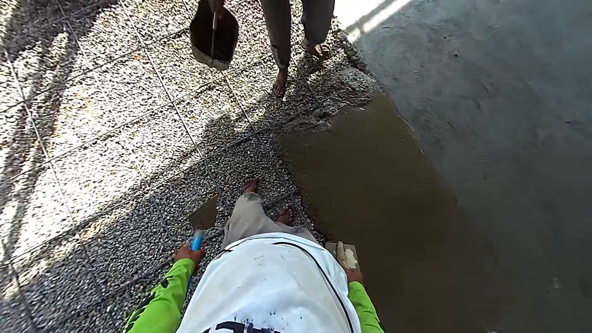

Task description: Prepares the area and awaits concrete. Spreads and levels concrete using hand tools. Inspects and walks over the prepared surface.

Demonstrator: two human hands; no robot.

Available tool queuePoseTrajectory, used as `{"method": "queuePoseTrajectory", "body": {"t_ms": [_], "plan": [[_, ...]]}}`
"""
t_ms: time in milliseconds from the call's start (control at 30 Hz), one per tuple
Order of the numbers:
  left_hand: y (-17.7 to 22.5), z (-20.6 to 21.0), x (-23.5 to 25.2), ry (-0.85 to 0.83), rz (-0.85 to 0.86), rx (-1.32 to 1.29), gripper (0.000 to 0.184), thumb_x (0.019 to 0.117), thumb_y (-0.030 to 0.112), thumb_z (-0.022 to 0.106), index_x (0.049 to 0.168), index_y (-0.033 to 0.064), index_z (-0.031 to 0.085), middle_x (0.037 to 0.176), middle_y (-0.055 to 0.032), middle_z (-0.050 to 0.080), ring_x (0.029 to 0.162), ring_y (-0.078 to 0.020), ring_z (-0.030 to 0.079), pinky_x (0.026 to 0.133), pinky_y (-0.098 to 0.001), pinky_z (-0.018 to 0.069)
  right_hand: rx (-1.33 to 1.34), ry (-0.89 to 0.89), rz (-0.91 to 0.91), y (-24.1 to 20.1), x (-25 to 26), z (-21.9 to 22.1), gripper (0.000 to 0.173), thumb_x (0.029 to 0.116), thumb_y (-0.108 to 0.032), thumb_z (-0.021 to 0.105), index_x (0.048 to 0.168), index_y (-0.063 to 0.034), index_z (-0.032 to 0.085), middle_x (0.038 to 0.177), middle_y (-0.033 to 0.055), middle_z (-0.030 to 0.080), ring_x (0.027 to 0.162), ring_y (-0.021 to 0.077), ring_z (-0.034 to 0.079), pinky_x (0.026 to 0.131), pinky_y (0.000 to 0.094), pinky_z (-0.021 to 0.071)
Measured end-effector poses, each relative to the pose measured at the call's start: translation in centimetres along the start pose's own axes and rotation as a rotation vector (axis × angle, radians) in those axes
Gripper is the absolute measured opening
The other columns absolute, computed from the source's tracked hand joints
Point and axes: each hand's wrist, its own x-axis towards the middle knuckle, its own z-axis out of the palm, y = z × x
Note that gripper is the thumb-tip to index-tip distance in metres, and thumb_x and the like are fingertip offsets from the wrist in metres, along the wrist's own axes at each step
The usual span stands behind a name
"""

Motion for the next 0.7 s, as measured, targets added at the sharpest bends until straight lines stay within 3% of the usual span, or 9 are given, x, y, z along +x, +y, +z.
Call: {"method": "queuePoseTrajectory", "body": {"t_ms": [133, 300, 367, 433, 467, 567, 700], "plan": [[0.0, 0.1, -0.3, -0.003, -0.016, -0.028, 0.046, 0.0946, 0.025, 0.073, 0.128, -0.0058, 0.062, 0.120, -0.0271, 0.067, 0.107, -0.0379, 0.069, 0.094, -0.0557, 0.0540, 0.006, 0.028, -0.011, -0.6, -0.5, -0.5, 0.053, 0.0972, -0.031, 0.072, 0.128, 0.0102, 0.063, 0.130, 0.0309, 0.064, 0.126, 0.0421, 0.060, 0.109, 0.0572, 0.0434], [0.0, 0.0, 0.1, 0.001, -0.068, -0.057, 0.045, 0.0944, 0.025, 0.073, 0.127, -0.0039, 0.060, 0.109, -0.0231, 0.068, 0.089, -0.0322, 0.070, 0.082, -0.0516, 0.0580, -0.019, 0.040, -0.025, -0.7, -0.9, -0.8, 0.055, 0.0953, -0.033, 0.074, 0.127, 0.0110, 0.063, 0.129, 0.0312, 0.065, 0.125, 0.0425, 0.061, 0.107, 0.0579, 0.0451], [0.2, -0.1, 0.2, 0.011, -0.074, -0.049, 0.044, 0.0934, 0.024, 0.073, 0.125, -0.0046, 0.061, 0.108, -0.0233, 0.068, 0.091, -0.0331, 0.070, 0.083, -0.0525, 0.0574, -0.026, 0.046, -0.056, -0.3, -0.4, -0.4, 0.055, 0.0960, -0.034, 0.074, 0.129, 0.0083, 0.062, 0.130, 0.0297, 0.064, 0.125, 0.0411, 0.061, 0.107, 0.0578, 0.0446], [0.3, -0.2, 0.3, 0.016, -0.067, -0.039, 0.044, 0.0925, 0.024, 0.074, 0.124, -0.0044, 0.062, 0.109, -0.0229, 0.069, 0.092, -0.0333, 0.071, 0.083, -0.0528, 0.0576, -0.165, 0.072, -0.218, 0.3, 1.0, 0.5, 0.056, 0.1017, -0.040, 0.063, 0.144, -0.0041, 0.058, 0.139, 0.0207, 0.063, 0.131, 0.0342, 0.060, 0.111, 0.0559, 0.0454], [0.3, -0.2, 0.3, 0.014, -0.060, -0.040, 0.044, 0.0927, 0.024, 0.073, 0.125, -0.0042, 0.062, 0.109, -0.0231, 0.069, 0.091, -0.0332, 0.071, 0.083, -0.0524, 0.0580, -0.194, 0.070, -0.249, 0.5, 1.4, 0.7, 0.056, 0.1024, -0.040, 0.061, 0.147, -0.0055, 0.055, 0.142, 0.0194, 0.062, 0.133, 0.0330, 0.059, 0.112, 0.0555, 0.0450], [0.4, -0.4, 0.5, 0.004, -0.043, -0.038, 0.045, 0.0943, 0.025, 0.072, 0.126, -0.0045, 0.062, 0.112, -0.0252, 0.068, 0.095, -0.0349, 0.071, 0.086, -0.0541, 0.0570, -0.054, 0.061, -0.135, 0.4, 0.8, 0.2, 0.058, 0.0969, -0.030, 0.072, 0.137, 0.0087, 0.058, 0.135, 0.0299, 0.062, 0.129, 0.0415, 0.059, 0.111, 0.0577, 0.0428], [0.0, -0.6, 0.4, 0.005, -0.033, 0.006, 0.047, 0.0936, 0.028, 0.073, 0.125, -0.0066, 0.063, 0.120, -0.0281, 0.067, 0.110, -0.0387, 0.068, 0.097, -0.0578, 0.0523, -0.054, 0.056, -0.022, -0.7, 0.8, -0.1, 0.064, 0.0905, -0.036, 0.079, 0.133, 0.0086, 0.060, 0.131, 0.0296, 0.064, 0.125, 0.0420, 0.061, 0.107, 0.0594, 0.0454]]}}
